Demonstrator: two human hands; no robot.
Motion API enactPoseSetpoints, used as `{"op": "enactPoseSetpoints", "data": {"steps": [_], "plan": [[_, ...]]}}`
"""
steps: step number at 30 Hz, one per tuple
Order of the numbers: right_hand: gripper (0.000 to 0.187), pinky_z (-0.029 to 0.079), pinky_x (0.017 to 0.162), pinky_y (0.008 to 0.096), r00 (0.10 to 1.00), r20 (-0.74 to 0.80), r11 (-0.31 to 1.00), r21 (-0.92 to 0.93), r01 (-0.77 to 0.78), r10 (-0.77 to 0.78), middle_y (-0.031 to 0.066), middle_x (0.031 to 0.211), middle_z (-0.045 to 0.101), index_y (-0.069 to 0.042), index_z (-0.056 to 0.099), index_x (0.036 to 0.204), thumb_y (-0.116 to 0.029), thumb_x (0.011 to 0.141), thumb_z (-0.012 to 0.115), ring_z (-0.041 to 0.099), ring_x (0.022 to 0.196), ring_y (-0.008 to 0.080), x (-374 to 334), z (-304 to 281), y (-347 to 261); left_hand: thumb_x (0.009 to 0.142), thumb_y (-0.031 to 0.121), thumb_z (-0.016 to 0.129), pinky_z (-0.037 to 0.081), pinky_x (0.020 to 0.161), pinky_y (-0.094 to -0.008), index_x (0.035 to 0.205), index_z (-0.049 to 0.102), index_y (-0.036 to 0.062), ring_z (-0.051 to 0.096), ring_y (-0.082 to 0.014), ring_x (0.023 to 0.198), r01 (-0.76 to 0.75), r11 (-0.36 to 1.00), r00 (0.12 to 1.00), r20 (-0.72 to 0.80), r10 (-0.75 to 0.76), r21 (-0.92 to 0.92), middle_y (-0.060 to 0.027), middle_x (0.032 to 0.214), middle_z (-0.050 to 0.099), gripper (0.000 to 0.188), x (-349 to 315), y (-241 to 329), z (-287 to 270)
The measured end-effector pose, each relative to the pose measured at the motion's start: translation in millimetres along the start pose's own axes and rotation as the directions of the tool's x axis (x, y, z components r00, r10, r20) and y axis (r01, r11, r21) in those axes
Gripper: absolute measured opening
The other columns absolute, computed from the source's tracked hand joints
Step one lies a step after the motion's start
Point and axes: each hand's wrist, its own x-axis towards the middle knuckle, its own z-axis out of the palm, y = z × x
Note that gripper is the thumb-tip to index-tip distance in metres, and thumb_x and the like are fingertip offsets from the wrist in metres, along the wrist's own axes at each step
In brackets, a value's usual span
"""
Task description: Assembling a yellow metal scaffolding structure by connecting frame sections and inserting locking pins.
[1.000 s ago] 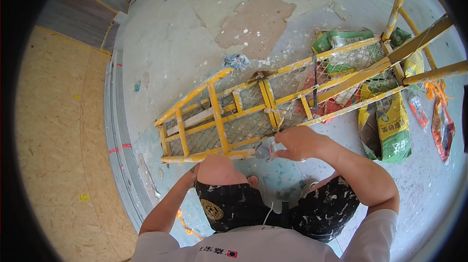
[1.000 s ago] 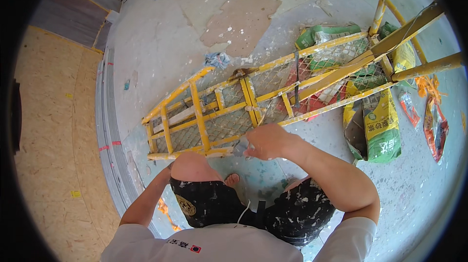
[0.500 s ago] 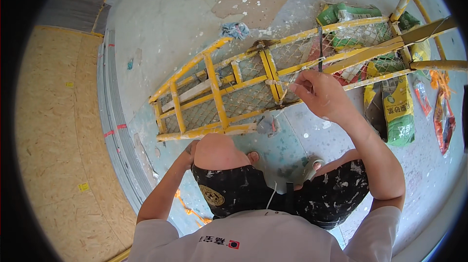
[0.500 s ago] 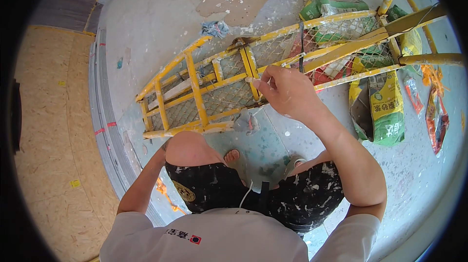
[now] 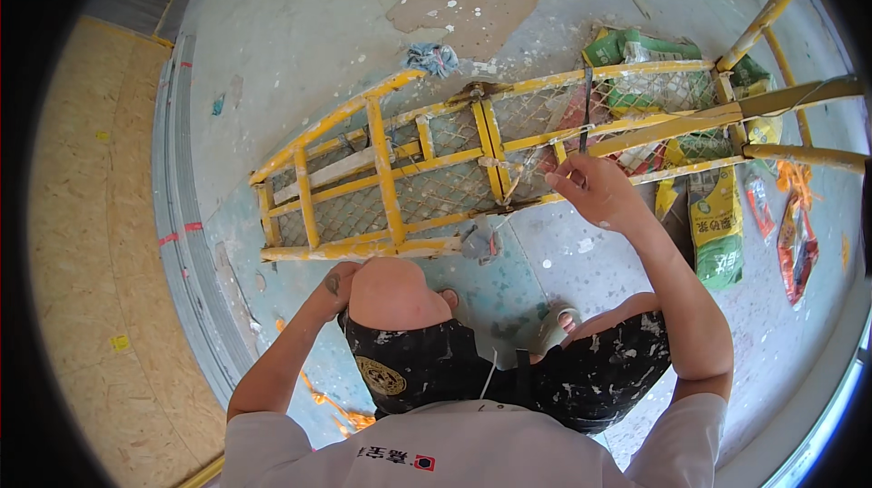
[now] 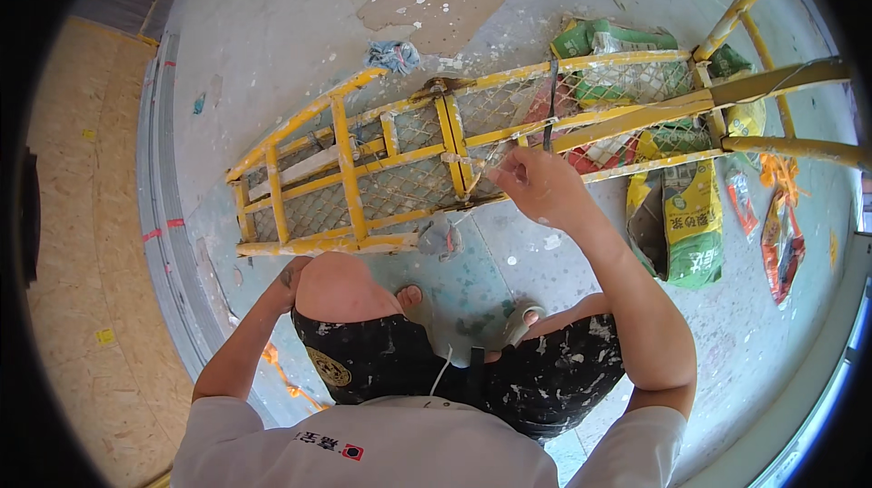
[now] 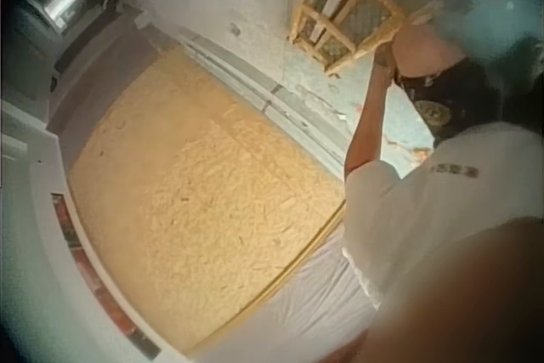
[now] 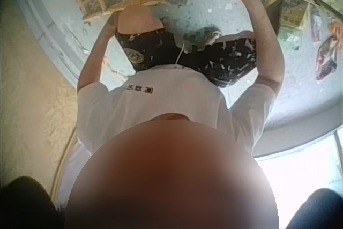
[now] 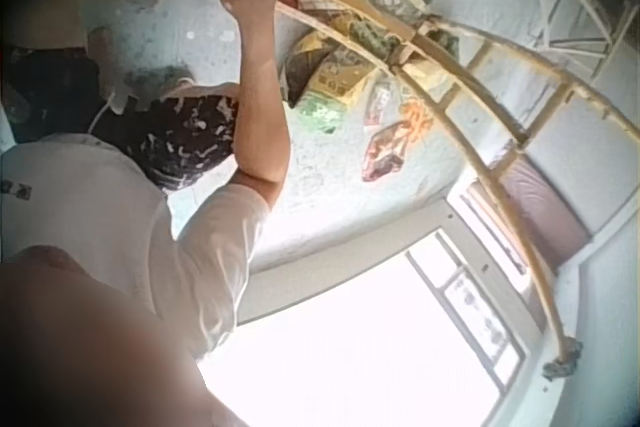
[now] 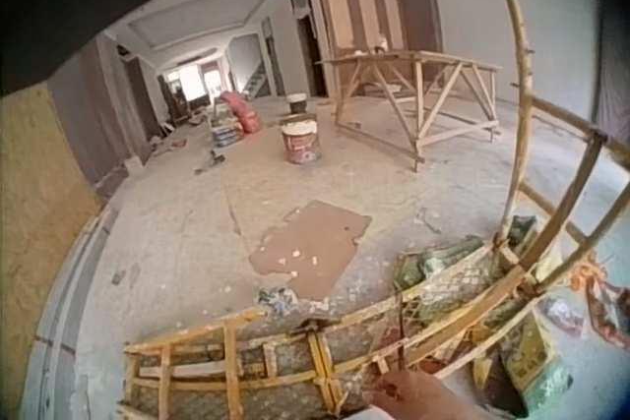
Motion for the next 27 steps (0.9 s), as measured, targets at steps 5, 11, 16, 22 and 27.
{"op": "enactPoseSetpoints", "data": {"steps": [5, 11, 16, 22, 27], "plan": [[0.036, 0.052, 0.07, 0.0412, 1.0, 0.027, 0.998, -0.063, 0.003, -0.001, 0.0162, 0.08, 0.069, -0.003, 0.07, 0.099, -0.039, 0.092, 0.068, 0.069, 0.077, 0.0307, 0.4, -4.0, 11.3, 0.104, 0.041, 0.045, 0.049, 0.091, -0.0331, 0.113, 0.067, -0.0024, 0.063, -0.017, 0.099, -0.119, 0.99, 0.991, 0.049, 0.122, -0.075, -0.0107, 0.106, 0.072, 0.049, 5.0, -7.4, 1.4], [0.04, 0.054, 0.078, 0.0421, 0.996, 0.02, 0.993, -0.088, -0.081, 0.083, 0.0161, 0.089, 0.072, -0.006, 0.073, 0.102, -0.044, 0.091, 0.066, 0.07, 0.087, 0.0329, 18.7, 5.2, 33.4, 0.106, 0.041, 0.04, 0.049, 0.09, -0.0356, 0.112, 0.066, -0.0037, 0.065, -0.024, 0.098, -0.125, 0.966, 0.986, 0.135, 0.097, 0.225, -0.0177, 0.105, 0.072, 0.052, 15.1, 17.2, -2.9], [0.044, 0.053, 0.072, 0.0407, 0.976, -0.033, 0.969, -0.119, -0.217, 0.215, 0.0166, 0.084, 0.071, -0.002, 0.072, 0.093, -0.045, 0.092, 0.064, 0.069, 0.079, 0.0288, 24.8, -1.3, 57.9, 0.106, 0.043, 0.04, 0.05, 0.087, -0.0366, 0.109, 0.067, -0.0048, 0.067, -0.0257, 0.092, -0.322, 0.946, 0.936, 0.166, 0.312, 0.037, -0.0168, 0.098, 0.073, 0.055, 21.1, 12.7, 6.5], [0.035, 0.049, 0.054, 0.0307, 0.935, -0.042, 0.929, 0.14, -0.343, 0.352, 0.0106, 0.074, 0.065, 0.002, 0.068, 0.092, -0.032, 0.095, 0.063, 0.062, 0.06, 0.0174, 15.6, -53.3, 152.2, 0.104, 0.037, 0.048, 0.051, 0.063, -0.0314, 0.089, 0.063, -0.0014, 0.064, -0.017, 0.066, 0.034, 0.99, 0.935, 0.345, -0.08, 0.137, -0.0085, 0.076, 0.066, 0.044, 36.5, 48.8, -3.6], [0.031, 0.039, 0.043, 0.0271, 0.719, -0.185, 0.557, 0.765, -0.323, 0.67, 0.0033, 0.064, 0.054, -0.002, 0.061, 0.083, -0.029, 0.099, 0.056, 0.049, 0.047, 0.0127, -8.9, -99.7, 176.4, 0.104, 0.026, 0.053, 0.047, 0.054, -0.0269, 0.083, 0.057, 0.0022, 0.058, -0.0108, 0.058, -0.21, 0.978, 0.957, 0.204, 0.207, -0.004, -0.0035, 0.069, 0.059, 0.032, 55.0, 86.7, -10.0]]}}
